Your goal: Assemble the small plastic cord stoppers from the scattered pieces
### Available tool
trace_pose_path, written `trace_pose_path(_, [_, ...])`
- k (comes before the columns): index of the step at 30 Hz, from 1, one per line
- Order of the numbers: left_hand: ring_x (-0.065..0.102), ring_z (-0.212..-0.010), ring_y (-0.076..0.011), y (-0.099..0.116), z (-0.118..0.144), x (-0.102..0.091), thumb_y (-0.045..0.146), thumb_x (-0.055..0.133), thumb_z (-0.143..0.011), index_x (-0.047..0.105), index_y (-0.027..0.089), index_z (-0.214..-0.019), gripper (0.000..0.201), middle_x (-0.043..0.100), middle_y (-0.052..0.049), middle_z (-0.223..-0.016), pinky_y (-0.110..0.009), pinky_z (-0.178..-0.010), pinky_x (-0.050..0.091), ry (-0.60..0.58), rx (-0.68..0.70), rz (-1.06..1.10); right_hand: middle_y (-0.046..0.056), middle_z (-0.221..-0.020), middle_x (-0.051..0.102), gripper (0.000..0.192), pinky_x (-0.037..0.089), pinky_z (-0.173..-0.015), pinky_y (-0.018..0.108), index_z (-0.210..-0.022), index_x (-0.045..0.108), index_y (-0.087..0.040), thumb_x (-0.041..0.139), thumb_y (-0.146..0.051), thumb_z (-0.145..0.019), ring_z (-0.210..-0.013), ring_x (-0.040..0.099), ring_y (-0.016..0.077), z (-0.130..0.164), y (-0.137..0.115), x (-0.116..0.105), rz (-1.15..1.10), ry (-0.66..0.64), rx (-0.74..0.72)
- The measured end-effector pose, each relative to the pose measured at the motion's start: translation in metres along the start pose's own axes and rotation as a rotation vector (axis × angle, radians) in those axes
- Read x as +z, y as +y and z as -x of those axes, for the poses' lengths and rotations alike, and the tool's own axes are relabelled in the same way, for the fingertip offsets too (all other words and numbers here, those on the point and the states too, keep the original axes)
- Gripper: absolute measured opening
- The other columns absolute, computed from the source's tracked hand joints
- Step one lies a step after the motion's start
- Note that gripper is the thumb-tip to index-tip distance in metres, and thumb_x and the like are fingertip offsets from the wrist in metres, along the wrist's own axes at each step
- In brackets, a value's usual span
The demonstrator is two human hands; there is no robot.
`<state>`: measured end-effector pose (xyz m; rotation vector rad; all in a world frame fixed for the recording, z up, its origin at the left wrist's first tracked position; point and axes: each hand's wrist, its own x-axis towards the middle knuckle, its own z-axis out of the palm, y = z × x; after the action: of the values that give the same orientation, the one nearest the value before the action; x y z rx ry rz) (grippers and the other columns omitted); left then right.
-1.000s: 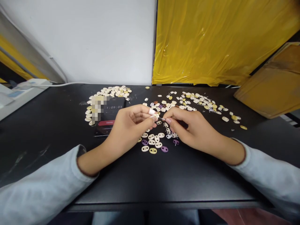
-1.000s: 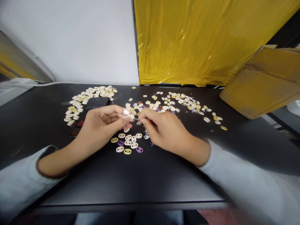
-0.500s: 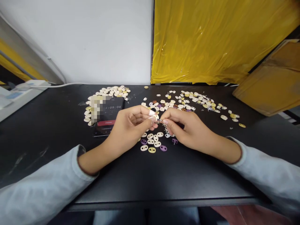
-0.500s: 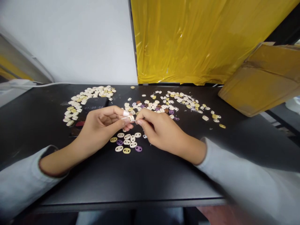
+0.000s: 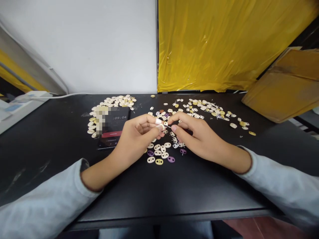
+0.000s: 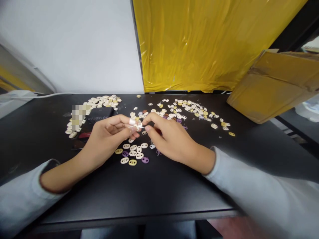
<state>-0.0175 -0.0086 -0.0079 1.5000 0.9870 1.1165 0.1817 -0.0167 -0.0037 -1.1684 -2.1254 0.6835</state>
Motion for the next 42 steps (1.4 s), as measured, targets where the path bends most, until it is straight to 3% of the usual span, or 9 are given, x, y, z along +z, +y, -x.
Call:
trace_pose_path(6, [0.065,-0.071,-0.0116,0.0,0.003,-0.004,0.018,0.067,-0.085,0.066,0.015,-0.085,0.003,0.068,0.001,-0.076,-0.022,-0.066,0.051,-0.067,0.074,-0.202,-0.004,-0.068,0.057,0.016,0.037,-0.06,0.025,-0.105,0.062,-0.023,0.048,-0.024,-0.098,-0.058,0.051,0.0113,-0.002,0.006,-0.002,0.056,-0.032,-0.03])
trace_pose_path(11, [0.053,-0.063,-0.0092,0.004,0.006,-0.008,0.01,0.06,-0.084,0.066,0.016,-0.086,0.009,0.062,0.004,-0.072,-0.022,-0.059,0.042,-0.178,0.266,-0.519,-0.004,-0.065,0.058,0.018,0.038,-0.059,0.025,-0.106,0.063,-0.022,0.046,-0.027,-0.099,-0.057,0.052,0.0118,-0.005,0.014,-0.005,0.053,0.038,-0.004])
trace_pose_path(14, [0.052,-0.065,-0.0091,0.008,0.005,-0.013,0.005,0.058,-0.082,0.067,0.016,-0.086,0.015,0.062,0.004,-0.074,-0.022,-0.063,0.042,-0.185,0.364,-0.648,-0.004,-0.065,0.06,0.017,0.039,-0.06,0.025,-0.103,0.065,-0.021,0.051,-0.028,-0.096,-0.057,0.053,0.0127,-0.009,0.023,-0.009,0.143,0.098,0.009])
trace_pose_path(19, [0.056,-0.067,-0.0112,0.008,0.002,-0.02,0.007,0.057,-0.081,0.069,0.017,-0.083,0.015,0.064,0.002,-0.077,-0.024,-0.064,0.043,-0.24,0.33,-0.783,0.001,-0.075,0.068,0.017,0.039,-0.063,0.027,-0.099,0.071,-0.019,0.059,-0.024,-0.087,-0.064,0.058,0.016,-0.016,0.037,-0.015,0.395,0.141,-0.016])
trace_pose_path(28, [0.058,-0.07,-0.015,0.005,0.003,-0.018,0.011,0.055,-0.082,0.069,0.017,-0.093,0.019,0.067,-0.002,-0.087,-0.029,-0.07,0.045,-0.223,0.326,-0.818,0.003,-0.076,0.073,0.033,0.038,-0.063,0.028,-0.118,0.072,-0.023,0.054,-0.025,-0.091,-0.063,0.06,0.0171,-0.027,0.034,-0.009,0.541,0.053,-0.108])
trace_pose_path(35, [0.055,-0.073,-0.017,0.001,0.002,-0.017,0.011,0.055,-0.084,0.068,0.016,-0.079,0.016,0.064,-0.003,-0.079,-0.031,-0.07,0.042,-0.306,0.352,-0.827,0.001,-0.061,0.063,0.025,0.031,-0.058,0.028,-0.103,0.073,-0.018,0.058,-0.033,-0.09,-0.055,0.053,0.0162,-0.04,0.034,-0.009,0.617,-0.017,-0.073])
trace_pose_path(39, [0.058,-0.082,-0.0193,0.001,0.005,-0.017,0.017,0.059,-0.086,0.069,0.015,-0.096,0.014,0.065,-0.006,-0.088,-0.033,-0.078,0.045,-0.287,0.384,-0.804,0.002,-0.067,0.067,0.022,0.033,-0.06,0.028,-0.098,0.073,-0.018,0.058,-0.033,-0.092,-0.061,0.058,0.0171,-0.037,0.038,-0.011,0.582,-0.032,-0.114])
trace_pose_path(42, [0.06,-0.09,-0.0204,0.002,0.006,-0.016,0.018,0.058,-0.089,0.069,0.017,-0.1,0.016,0.066,-0.007,-0.094,-0.034,-0.085,0.046,-0.361,0.41,-0.753,0.002,-0.068,0.066,0.021,0.033,-0.059,0.027,-0.094,0.071,-0.018,0.059,-0.035,-0.092,-0.06,0.057,0.0164,-0.036,0.042,-0.011,0.577,-0.011,-0.132])
